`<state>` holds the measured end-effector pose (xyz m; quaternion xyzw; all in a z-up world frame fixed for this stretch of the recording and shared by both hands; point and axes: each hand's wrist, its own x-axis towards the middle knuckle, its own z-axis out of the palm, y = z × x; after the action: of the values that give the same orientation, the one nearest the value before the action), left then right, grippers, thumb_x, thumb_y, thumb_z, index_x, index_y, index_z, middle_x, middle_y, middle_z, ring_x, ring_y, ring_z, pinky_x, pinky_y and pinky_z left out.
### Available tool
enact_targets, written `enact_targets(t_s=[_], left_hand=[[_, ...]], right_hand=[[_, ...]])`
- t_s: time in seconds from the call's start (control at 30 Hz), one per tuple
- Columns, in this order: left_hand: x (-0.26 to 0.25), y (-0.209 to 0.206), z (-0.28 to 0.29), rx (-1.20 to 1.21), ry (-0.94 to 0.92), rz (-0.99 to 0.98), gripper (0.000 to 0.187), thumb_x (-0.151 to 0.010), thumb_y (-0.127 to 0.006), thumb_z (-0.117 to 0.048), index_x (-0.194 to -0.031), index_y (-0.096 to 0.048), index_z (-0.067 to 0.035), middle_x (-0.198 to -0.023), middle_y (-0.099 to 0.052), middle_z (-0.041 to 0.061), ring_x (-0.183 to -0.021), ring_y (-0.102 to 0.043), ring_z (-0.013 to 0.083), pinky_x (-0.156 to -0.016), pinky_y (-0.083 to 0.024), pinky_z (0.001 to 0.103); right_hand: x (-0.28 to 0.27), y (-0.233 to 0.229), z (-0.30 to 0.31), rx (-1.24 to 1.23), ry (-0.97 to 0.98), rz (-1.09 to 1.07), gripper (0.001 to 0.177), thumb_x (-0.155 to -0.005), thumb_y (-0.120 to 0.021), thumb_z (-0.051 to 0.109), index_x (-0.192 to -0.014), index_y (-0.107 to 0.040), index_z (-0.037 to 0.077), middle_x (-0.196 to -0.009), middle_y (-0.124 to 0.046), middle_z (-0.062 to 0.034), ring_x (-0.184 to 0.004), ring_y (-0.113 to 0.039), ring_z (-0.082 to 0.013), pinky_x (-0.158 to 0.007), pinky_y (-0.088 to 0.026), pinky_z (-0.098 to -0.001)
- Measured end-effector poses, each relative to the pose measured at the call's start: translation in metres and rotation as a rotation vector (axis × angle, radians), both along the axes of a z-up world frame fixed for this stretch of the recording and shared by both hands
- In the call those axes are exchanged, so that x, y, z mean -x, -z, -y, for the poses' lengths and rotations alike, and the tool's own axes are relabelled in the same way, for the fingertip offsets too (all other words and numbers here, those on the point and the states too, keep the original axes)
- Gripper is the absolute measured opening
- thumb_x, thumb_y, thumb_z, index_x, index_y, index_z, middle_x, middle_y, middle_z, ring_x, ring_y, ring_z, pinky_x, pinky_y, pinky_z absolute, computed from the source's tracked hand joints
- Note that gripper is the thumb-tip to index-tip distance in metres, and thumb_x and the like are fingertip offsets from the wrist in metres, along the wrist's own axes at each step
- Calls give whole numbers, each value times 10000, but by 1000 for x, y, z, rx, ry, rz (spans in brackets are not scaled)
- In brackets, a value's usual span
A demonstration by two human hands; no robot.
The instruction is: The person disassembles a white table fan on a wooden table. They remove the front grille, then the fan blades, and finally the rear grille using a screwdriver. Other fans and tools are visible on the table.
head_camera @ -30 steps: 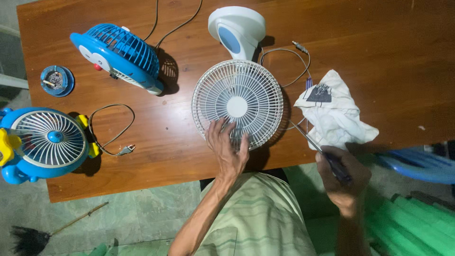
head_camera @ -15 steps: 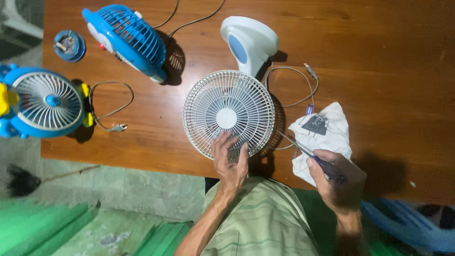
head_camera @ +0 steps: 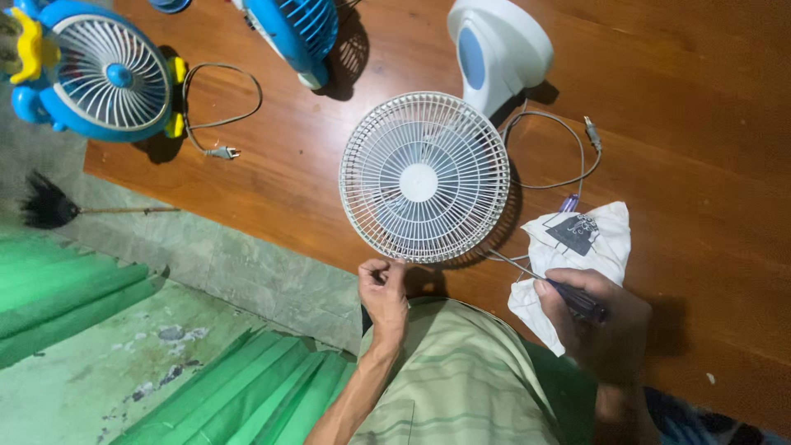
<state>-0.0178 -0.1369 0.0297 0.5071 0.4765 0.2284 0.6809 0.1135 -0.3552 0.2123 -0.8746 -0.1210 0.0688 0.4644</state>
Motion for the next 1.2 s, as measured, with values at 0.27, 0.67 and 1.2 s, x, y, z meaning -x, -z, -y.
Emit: enact_targets(t_s=[0.27,0.67,1.2], left_hand=[[-13,-5,25,801,200,39,119,-865,-634,-23,-980,-605,-14,-888,-664,66,-822,-660,170,-717,-554,302],[-36,10,38,963,234,315,130,-916,-599,-19,-1019,-624,55,-1167,-694,162,-1148,-683,274,-941,-599,449],[-39,11,46,982,182,327,168,-954,-597,-35,-1075,-662,60,-1148,-698,160,-1128,-675,281,-947,-596,483]], right_hand=[[-5,-3,-13,242,-114,-143,204,-838,-801,215,-937,-780,37,-814,-752,-100,-682,-733,-171,-614,-572,-303],[-8,-6,-30,94,-303,133,175,-876,-775,174,-969,-691,52,-880,-750,-98,-775,-755,-188,-668,-601,-313],[-33,8,-54,171,-548,227,81,-940,-727,116,-945,-690,44,-832,-735,-109,-654,-728,-170,-535,-589,-272]])
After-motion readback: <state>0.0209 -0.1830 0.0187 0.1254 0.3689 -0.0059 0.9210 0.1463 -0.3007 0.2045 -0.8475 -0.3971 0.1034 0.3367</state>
